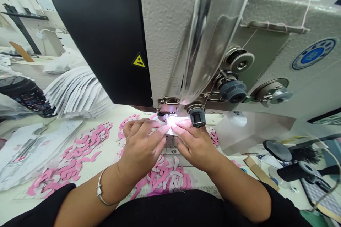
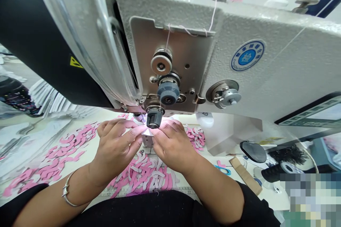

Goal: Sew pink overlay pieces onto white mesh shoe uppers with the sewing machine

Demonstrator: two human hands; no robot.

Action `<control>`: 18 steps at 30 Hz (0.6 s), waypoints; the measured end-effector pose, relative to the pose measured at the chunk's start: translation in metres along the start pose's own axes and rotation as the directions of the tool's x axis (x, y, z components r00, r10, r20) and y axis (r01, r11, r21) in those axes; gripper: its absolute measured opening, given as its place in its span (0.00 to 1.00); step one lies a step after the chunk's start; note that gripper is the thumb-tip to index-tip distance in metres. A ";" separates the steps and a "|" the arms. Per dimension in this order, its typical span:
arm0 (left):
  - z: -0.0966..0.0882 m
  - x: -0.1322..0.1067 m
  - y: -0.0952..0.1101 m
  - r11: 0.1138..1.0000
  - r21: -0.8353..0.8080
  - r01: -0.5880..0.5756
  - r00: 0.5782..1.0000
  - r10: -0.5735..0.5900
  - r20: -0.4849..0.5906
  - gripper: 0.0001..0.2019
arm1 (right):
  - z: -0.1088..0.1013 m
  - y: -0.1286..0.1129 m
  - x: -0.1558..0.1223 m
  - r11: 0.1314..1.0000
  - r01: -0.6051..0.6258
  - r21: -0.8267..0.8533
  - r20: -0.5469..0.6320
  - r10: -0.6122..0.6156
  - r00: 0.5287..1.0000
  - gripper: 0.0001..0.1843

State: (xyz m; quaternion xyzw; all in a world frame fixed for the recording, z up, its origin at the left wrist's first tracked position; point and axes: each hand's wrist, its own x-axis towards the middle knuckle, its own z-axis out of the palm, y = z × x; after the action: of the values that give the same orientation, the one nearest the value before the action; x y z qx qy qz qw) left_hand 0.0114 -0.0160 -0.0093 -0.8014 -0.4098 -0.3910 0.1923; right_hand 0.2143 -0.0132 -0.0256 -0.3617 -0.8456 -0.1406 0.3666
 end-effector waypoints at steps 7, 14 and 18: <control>0.002 -0.004 -0.004 1.000 -0.001 -0.003 1.000 0.003 -0.019 0.13 | -0.003 -0.004 0.000 0.994 0.039 -0.105 0.078 -0.031 0.996 0.20; 0.006 -0.007 -0.008 0.995 -0.093 -0.029 0.998 0.033 0.045 0.16 | -0.006 -0.005 0.001 0.993 0.048 -0.106 0.094 -0.038 0.995 0.21; 0.008 -0.007 -0.011 0.987 -0.151 -0.046 0.997 0.055 0.055 0.15 | -0.007 -0.008 0.001 0.992 0.070 -0.105 0.098 -0.060 0.993 0.22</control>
State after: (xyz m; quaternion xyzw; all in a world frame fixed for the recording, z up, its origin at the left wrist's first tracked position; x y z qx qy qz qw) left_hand 0.0038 -0.0078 -0.0198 -0.8348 -0.3644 -0.3920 0.1291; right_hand 0.2117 -0.0215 -0.0195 -0.3596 -0.8644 -0.1810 0.3012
